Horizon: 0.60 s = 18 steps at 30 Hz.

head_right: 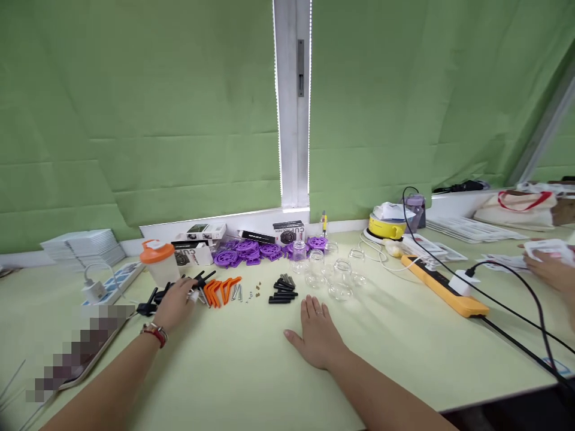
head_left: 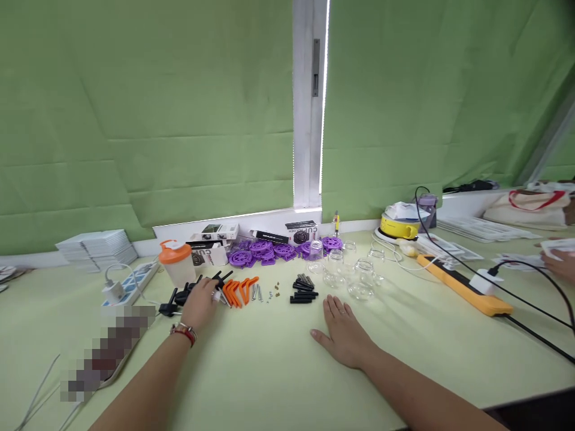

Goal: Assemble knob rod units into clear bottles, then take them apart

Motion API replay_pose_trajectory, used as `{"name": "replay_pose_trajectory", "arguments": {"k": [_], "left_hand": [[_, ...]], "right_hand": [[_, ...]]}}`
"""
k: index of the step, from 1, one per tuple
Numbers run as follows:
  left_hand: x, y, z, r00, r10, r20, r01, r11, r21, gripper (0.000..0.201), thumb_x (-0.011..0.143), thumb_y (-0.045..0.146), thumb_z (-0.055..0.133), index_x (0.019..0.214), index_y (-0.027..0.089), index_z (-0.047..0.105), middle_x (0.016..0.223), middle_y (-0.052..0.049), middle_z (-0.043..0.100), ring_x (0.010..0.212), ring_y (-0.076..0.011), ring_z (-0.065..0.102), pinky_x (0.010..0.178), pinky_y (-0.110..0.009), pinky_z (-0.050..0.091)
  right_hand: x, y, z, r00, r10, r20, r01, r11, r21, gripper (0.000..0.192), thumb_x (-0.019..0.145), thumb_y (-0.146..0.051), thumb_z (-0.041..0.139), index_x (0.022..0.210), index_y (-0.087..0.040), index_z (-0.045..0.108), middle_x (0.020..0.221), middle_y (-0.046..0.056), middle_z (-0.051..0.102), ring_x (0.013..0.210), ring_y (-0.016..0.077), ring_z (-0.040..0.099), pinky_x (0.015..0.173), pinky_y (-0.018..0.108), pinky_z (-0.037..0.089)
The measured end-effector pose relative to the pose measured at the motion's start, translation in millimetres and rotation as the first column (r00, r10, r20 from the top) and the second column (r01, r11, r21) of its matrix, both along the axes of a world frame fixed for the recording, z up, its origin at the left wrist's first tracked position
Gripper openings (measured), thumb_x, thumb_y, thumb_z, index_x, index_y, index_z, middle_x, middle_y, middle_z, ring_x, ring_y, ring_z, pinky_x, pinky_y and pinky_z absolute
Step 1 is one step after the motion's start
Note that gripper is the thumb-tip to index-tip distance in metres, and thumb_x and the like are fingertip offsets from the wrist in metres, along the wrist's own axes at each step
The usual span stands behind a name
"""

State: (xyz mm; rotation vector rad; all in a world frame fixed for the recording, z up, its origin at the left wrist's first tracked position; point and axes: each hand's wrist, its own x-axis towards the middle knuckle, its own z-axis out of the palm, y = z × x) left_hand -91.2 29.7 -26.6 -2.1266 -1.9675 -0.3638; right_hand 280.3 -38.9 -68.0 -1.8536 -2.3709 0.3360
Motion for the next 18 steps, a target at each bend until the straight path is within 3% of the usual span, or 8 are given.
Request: {"name": "replay_pose_trajectory", "arguments": {"k": [4,6,7,9,11,12,15,18], "left_hand": [[-6,40,2.9,0.996,0.033,-0.087,-0.035,0.999,-0.026,0.062,0.073,0.006,0.042,0.133,0.018,0.046,0.139,-0.015,0.045,0.122,-0.0326,0.044,0.097,-0.05,0.033],[-7,51,0.9,0.993,-0.004,-0.121,-0.004,0.998,-0.068,0.064,0.071,0.002,0.042,0.131,0.023,0.049,0.136,-0.01,0.05,0.12,-0.0302,0.046,0.097,-0.049,0.031],[-8,55,-0.1,0.991,-0.025,-0.135,0.014,0.996,-0.085,0.063,0.071,0.002,0.041,0.129,0.025,0.05,0.134,-0.009,0.052,0.119,-0.0291,0.047,0.096,-0.049,0.031],[-10,60,-0.9,0.986,-0.06,-0.158,0.043,0.993,-0.111,0.061,0.072,0.002,0.04,0.127,0.024,0.053,0.131,-0.01,0.055,0.119,-0.029,0.048,0.095,-0.048,0.031],[-12,64,0.4,0.98,-0.087,-0.179,0.064,0.989,-0.13,0.057,0.072,0.002,0.04,0.122,0.022,0.057,0.131,-0.011,0.054,0.119,-0.0297,0.048,0.094,-0.048,0.031],[-12,65,1.8,0.977,-0.1,-0.188,0.075,0.988,-0.139,0.055,0.072,0.002,0.039,0.12,0.022,0.059,0.131,-0.011,0.054,0.118,-0.0295,0.049,0.094,-0.048,0.031],[-14,66,6.4,0.969,-0.129,-0.213,0.096,0.983,-0.159,0.049,0.072,0.001,0.038,0.11,0.02,0.063,0.126,-0.012,0.057,0.113,-0.0285,0.053,0.091,-0.046,0.033],[-15,64,8.8,0.963,-0.137,-0.233,0.1,0.981,-0.164,0.045,0.071,0.0,0.039,0.105,0.016,0.064,0.121,-0.014,0.059,0.11,-0.0289,0.055,0.087,-0.044,0.036]], "right_hand": [[2,-1,5.9,0.992,-0.012,-0.124,0.014,1.0,0.017,0.09,0.085,-0.068,0.023,0.147,-0.004,0.009,0.154,0.015,0.004,0.142,0.0308,0.001,0.115,0.047,0.008],[5,-2,12.3,0.961,-0.038,-0.275,0.085,0.983,0.16,0.083,0.09,-0.059,0.027,0.148,-0.007,-0.003,0.155,0.014,0.003,0.142,0.0278,0.004,0.114,0.046,0.015],[8,-2,16.0,0.93,-0.04,-0.365,0.146,0.952,0.27,0.08,0.092,-0.053,0.029,0.147,-0.009,-0.01,0.155,0.014,0.004,0.142,0.0262,0.007,0.113,0.046,0.019],[14,-1,22.6,0.857,0.01,-0.514,0.284,0.825,0.489,0.078,0.094,-0.041,0.031,0.144,-0.013,-0.021,0.154,0.015,0.01,0.14,0.0242,0.016,0.111,0.047,0.023],[18,-1,26.4,0.817,0.094,-0.569,0.353,0.699,0.622,0.08,0.093,-0.033,0.036,0.143,-0.016,-0.025,0.15,0.017,0.022,0.134,0.0249,0.031,0.107,0.05,0.028],[19,-1,26.9,0.814,0.128,-0.566,0.348,0.672,0.653,0.081,0.092,-0.03,0.039,0.143,-0.017,-0.024,0.146,0.017,0.029,0.129,0.0254,0.038,0.105,0.05,0.031],[16,-2,23.7,0.854,0.231,-0.467,0.174,0.719,0.673,0.075,0.09,-0.022,0.044,0.147,-0.018,-0.004,0.13,0.016,0.047,0.112,0.0251,0.049,0.095,0.047,0.041],[5,-5,17.0,0.859,0.446,-0.252,-0.185,0.728,0.66,0.049,0.087,-0.014,0.044,0.135,-0.018,0.036,0.114,0.014,0.056,0.102,0.0242,0.052,0.087,0.042,0.046]]}}
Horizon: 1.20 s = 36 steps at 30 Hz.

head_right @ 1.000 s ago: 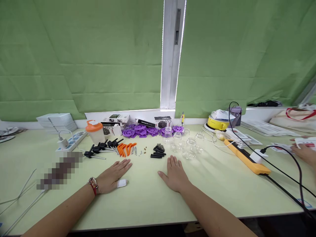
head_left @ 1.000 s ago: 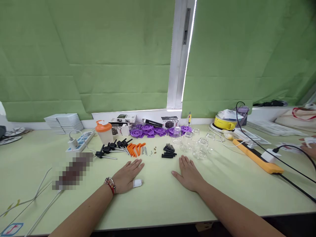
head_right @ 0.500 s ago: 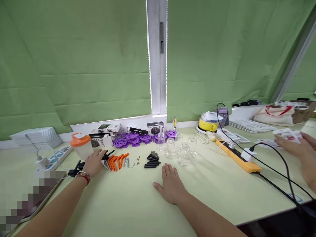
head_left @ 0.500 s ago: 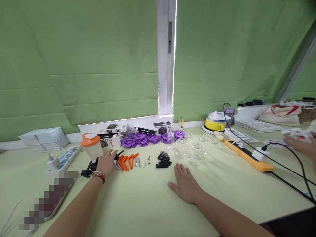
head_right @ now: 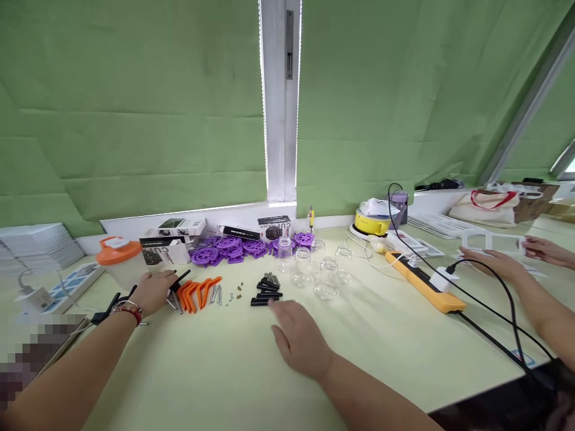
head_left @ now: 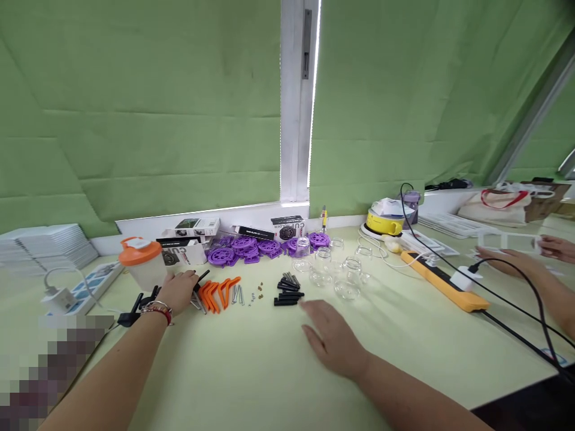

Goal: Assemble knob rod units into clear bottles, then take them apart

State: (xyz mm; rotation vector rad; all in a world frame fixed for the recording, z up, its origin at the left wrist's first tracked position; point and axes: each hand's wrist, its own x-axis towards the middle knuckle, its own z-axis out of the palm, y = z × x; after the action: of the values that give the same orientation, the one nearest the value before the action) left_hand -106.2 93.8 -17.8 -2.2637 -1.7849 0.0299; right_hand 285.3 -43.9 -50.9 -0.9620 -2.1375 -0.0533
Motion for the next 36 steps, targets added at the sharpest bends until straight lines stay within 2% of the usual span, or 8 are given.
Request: {"name": "replay_pose_trajectory", "arguments": {"k": [3,7,17,25,28,31,34,36], "left_hand": [[-2,-2,-0.8,1.0,-0.004,-0.006,0.004,1.0,0.007,0.045,0.071,0.0,0.039,0.106,0.014,0.063,0.119,-0.015,0.059,0.108,-0.0286,0.056,0.086,-0.042,0.038],[-5,-3,-3.1,1.0,-0.003,-0.002,0.003,1.0,0.015,0.04,0.071,0.003,0.041,0.104,0.012,0.062,0.114,-0.016,0.061,0.103,-0.029,0.058,0.085,-0.041,0.039],[-7,-7,1.8,0.998,-0.019,0.06,0.017,0.999,0.029,0.025,0.071,0.011,0.043,0.087,0.016,0.061,0.106,-0.012,0.064,0.097,-0.0276,0.059,0.083,-0.042,0.036],[-19,-10,8.7,0.97,-0.076,0.232,0.064,0.996,0.06,0.024,0.07,0.018,0.042,0.088,0.018,0.058,0.099,-0.008,0.066,0.088,-0.0239,0.061,0.081,-0.035,0.04],[-20,-19,13.5,0.867,-0.069,0.493,0.041,0.997,0.067,0.018,0.071,0.028,0.045,0.085,0.021,0.054,0.1,-0.007,0.066,0.092,-0.0242,0.06,0.078,-0.031,0.044],[-9,-36,21.5,0.612,-0.069,0.788,-0.005,0.996,0.091,0.013,0.07,0.032,0.047,0.077,0.021,0.049,0.114,-0.006,0.062,0.108,-0.0231,0.054,0.085,-0.029,0.044],[17,-60,29.8,0.34,0.009,0.94,0.016,1.0,-0.016,0.016,0.073,0.036,0.047,0.075,0.02,0.049,0.103,-0.006,0.064,0.086,-0.0195,0.059,0.071,-0.028,0.047],[38,-77,33.2,0.289,0.12,0.95,0.114,0.981,-0.158,0.024,0.076,0.043,0.047,0.071,0.019,0.049,0.077,-0.004,0.064,0.064,-0.0164,0.056,0.055,-0.026,0.042]], "right_hand": [[-11,-1,-7.0,0.962,0.207,0.176,-0.212,0.977,0.007,0.026,0.083,-0.008,0.044,0.105,-0.015,0.056,0.098,0.012,0.059,0.087,0.0214,0.051,0.079,0.037,0.047],[-18,2,-13.3,0.938,0.257,0.232,-0.264,0.964,0.0,0.015,0.078,-0.006,0.044,0.083,-0.014,0.056,0.09,0.011,0.057,0.078,0.019,0.047,0.072,0.034,0.046],[-18,4,-15.2,0.947,0.239,0.216,-0.231,0.971,-0.065,0.013,0.078,-0.006,0.044,0.078,-0.015,0.053,0.09,0.01,0.056,0.077,0.0184,0.044,0.069,0.033,0.043],[-17,4,-13.6,0.942,0.235,0.241,-0.213,0.97,-0.114,0.013,0.077,-0.006,0.046,0.078,-0.015,0.054,0.089,0.009,0.055,0.076,0.018,0.045,0.068,0.032,0.042],[-19,4,-13.9,0.95,0.219,0.222,-0.198,0.974,-0.114,0.014,0.079,-0.007,0.046,0.084,-0.015,0.057,0.092,0.009,0.057,0.08,0.0186,0.046,0.072,0.033,0.043],[-28,12,-10.1,0.963,0.175,0.207,-0.158,0.983,-0.097,0.021,0.084,-0.01,0.045,0.098,-0.014,0.059,0.095,0.01,0.059,0.087,0.0202,0.048,0.079,0.035,0.041],[-48,37,0.5,0.971,0.063,0.232,-0.034,0.991,-0.128,0.026,0.087,-0.013,0.046,0.109,-0.017,0.06,0.096,0.009,0.062,0.094,0.0217,0.048,0.083,0.037,0.038],[-65,60,8.5,0.968,-0.029,0.248,0.081,0.977,-0.199,0.024,0.088,-0.018,0.05,0.109,-0.019,0.062,0.094,0.008,0.063,0.093,0.0213,0.049,0.081,0.035,0.036]]}}
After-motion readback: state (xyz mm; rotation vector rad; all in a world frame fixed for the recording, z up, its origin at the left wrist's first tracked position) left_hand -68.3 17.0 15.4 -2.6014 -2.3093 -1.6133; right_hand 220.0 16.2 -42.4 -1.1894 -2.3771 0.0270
